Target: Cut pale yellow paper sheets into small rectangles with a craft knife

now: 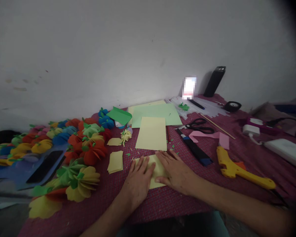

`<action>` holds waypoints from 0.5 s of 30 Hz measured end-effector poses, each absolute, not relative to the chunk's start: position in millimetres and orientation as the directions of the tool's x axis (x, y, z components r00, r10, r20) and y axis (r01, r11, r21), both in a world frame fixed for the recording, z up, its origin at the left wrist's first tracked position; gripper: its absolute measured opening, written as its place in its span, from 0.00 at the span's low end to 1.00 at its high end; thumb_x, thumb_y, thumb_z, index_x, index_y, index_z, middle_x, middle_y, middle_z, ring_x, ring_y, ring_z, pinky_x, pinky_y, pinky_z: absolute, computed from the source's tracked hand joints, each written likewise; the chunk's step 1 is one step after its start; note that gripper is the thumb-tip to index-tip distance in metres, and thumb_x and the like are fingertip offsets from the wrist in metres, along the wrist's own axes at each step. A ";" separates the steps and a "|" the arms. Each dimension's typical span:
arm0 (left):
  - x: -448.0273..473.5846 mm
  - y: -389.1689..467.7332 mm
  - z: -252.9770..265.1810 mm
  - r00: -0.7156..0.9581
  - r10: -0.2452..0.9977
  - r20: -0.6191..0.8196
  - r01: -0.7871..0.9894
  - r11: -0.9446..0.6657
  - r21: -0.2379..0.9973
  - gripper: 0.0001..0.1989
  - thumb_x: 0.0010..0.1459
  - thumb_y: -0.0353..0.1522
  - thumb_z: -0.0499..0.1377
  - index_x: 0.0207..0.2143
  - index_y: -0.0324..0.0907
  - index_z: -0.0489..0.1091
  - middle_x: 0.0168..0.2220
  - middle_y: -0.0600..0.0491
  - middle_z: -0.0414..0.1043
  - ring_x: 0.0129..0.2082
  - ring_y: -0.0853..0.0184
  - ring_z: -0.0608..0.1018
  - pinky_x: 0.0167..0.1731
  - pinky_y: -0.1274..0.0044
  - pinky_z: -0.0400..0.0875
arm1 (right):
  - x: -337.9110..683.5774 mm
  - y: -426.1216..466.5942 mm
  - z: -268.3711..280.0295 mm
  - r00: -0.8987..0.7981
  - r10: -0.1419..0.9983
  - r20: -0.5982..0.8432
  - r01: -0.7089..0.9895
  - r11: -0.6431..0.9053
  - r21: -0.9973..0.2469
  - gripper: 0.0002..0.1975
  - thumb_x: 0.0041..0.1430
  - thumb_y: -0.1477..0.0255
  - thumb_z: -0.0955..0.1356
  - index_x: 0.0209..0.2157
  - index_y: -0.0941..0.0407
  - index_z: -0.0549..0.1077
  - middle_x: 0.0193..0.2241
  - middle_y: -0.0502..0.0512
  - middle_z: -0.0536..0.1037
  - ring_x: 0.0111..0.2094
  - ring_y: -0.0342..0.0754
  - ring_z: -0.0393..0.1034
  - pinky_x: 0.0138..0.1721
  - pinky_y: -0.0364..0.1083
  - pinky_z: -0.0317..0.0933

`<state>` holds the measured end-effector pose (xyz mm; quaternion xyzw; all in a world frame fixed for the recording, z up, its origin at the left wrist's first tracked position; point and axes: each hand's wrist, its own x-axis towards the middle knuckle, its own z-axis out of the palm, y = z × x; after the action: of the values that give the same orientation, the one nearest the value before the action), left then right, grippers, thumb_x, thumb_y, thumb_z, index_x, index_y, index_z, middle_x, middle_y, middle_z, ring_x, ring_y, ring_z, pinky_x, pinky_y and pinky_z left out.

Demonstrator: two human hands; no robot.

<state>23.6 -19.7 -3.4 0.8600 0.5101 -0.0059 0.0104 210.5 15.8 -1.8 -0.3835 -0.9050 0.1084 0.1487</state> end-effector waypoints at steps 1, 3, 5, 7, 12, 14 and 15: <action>23.7 -20.0 -3.0 0.484 0.875 -0.015 0.875 -0.484 0.009 0.22 0.58 0.30 0.43 0.56 0.46 0.49 0.59 0.49 0.45 0.58 0.58 0.46 0.53 0.59 0.43 | 214.2 15.9 -1.9 -0.660 0.728 0.187 0.668 0.682 -0.299 0.39 0.51 0.50 0.57 0.56 0.65 0.51 0.54 0.65 0.57 0.56 0.54 0.46 0.55 0.56 0.36; 23.7 -20.4 -1.7 0.493 0.870 -0.011 0.870 -0.493 0.003 0.21 0.59 0.30 0.42 0.56 0.46 0.50 0.59 0.49 0.46 0.58 0.58 0.46 0.53 0.59 0.44 | 220.8 15.8 -2.4 -0.653 0.733 0.189 0.680 0.678 -0.279 0.39 0.51 0.51 0.57 0.56 0.65 0.51 0.54 0.65 0.57 0.56 0.54 0.47 0.55 0.56 0.37; 23.7 -20.8 -0.5 0.494 0.870 -0.009 0.870 -0.494 -0.002 0.21 0.59 0.31 0.42 0.55 0.46 0.50 0.59 0.48 0.47 0.58 0.58 0.47 0.53 0.59 0.44 | 226.5 15.6 -3.4 -0.643 0.739 0.201 0.690 0.673 -0.265 0.39 0.50 0.51 0.58 0.56 0.65 0.51 0.54 0.66 0.57 0.55 0.55 0.47 0.55 0.56 0.38; 24.0 -21.2 0.5 0.485 0.874 -0.005 0.874 -0.485 -0.007 0.20 0.60 0.31 0.41 0.55 0.45 0.50 0.59 0.48 0.47 0.58 0.59 0.48 0.53 0.60 0.44 | 231.4 15.8 -4.1 -0.634 0.741 0.221 0.695 0.671 -0.259 0.39 0.50 0.51 0.59 0.55 0.65 0.52 0.53 0.66 0.59 0.55 0.55 0.48 0.55 0.57 0.39; 25.0 -21.9 0.9 0.477 0.879 0.010 0.879 -0.477 -0.021 0.20 0.60 0.31 0.40 0.55 0.45 0.50 0.58 0.47 0.48 0.58 0.61 0.49 0.53 0.61 0.45 | 236.2 14.8 3.9 -0.597 0.761 0.253 0.720 0.647 -0.251 0.35 0.52 0.53 0.58 0.54 0.64 0.55 0.51 0.67 0.61 0.54 0.55 0.51 0.53 0.57 0.44; 24.9 -21.9 0.6 0.483 0.876 0.010 0.875 -0.482 -0.031 0.20 0.60 0.31 0.40 0.55 0.45 0.50 0.58 0.47 0.48 0.58 0.61 0.48 0.53 0.61 0.45 | 231.3 12.5 10.4 -0.583 0.766 0.270 0.725 0.641 -0.254 0.33 0.54 0.54 0.57 0.54 0.64 0.55 0.52 0.67 0.60 0.54 0.55 0.50 0.53 0.56 0.44; 24.7 -21.8 0.4 0.482 0.876 0.010 0.876 -0.482 -0.036 0.21 0.60 0.31 0.40 0.56 0.45 0.49 0.58 0.47 0.47 0.58 0.61 0.48 0.53 0.61 0.44 | 227.0 11.2 13.2 -0.586 0.762 0.277 0.717 0.646 -0.262 0.33 0.55 0.55 0.57 0.54 0.64 0.54 0.53 0.66 0.60 0.55 0.55 0.49 0.54 0.56 0.44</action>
<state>24.7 -21.8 0.4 0.8607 0.5087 -0.0048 -0.0178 227.0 11.2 13.2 -0.4162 -0.8883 0.0608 0.1845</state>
